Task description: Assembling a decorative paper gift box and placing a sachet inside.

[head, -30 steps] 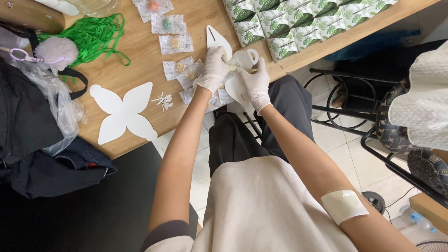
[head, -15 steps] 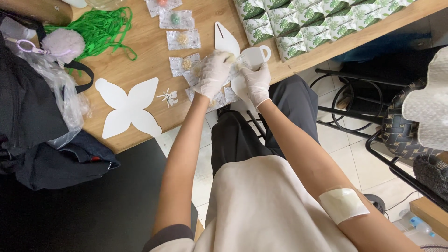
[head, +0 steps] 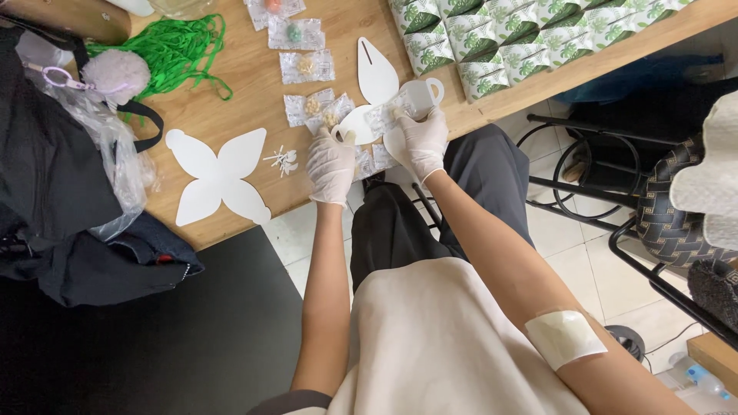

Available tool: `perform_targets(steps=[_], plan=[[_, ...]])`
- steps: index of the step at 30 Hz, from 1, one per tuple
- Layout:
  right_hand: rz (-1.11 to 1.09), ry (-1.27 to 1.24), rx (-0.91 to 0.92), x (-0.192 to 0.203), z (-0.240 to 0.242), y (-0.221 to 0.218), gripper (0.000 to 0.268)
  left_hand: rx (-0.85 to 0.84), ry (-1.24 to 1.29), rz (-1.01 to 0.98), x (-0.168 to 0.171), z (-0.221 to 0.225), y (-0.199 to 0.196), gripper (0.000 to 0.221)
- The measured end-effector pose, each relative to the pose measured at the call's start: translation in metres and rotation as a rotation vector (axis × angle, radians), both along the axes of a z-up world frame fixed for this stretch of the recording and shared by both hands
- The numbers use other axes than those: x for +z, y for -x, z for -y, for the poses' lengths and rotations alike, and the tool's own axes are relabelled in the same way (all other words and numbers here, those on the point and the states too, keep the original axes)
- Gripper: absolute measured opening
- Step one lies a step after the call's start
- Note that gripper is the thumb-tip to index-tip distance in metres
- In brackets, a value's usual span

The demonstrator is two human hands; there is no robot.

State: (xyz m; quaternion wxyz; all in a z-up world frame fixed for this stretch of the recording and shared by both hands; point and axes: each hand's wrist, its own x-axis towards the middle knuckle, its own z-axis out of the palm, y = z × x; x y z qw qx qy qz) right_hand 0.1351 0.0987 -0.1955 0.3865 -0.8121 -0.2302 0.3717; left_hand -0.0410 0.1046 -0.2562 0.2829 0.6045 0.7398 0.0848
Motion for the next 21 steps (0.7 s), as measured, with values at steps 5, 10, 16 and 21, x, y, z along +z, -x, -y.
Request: perform_targets(steps=[5,10,16,21], plan=[[0.093,-0.021,0.029,-0.007,0.002,-0.001,0.043,-0.009,-0.13,-0.129,0.011,0.002,-0.004,0.05],[0.06,-0.042,0.029,-0.013,0.004,-0.005,0.044,0.081,-0.035,0.188,0.044,-0.001,-0.013,0.036],[0.099,-0.148,0.064,-0.016,0.006,-0.001,0.042,-0.393,-0.351,0.512,0.039,-0.01,-0.034,0.052],[0.258,-0.289,0.161,-0.032,0.008,-0.002,0.04,-0.468,-0.355,0.573,0.001,-0.015,-0.062,0.06]])
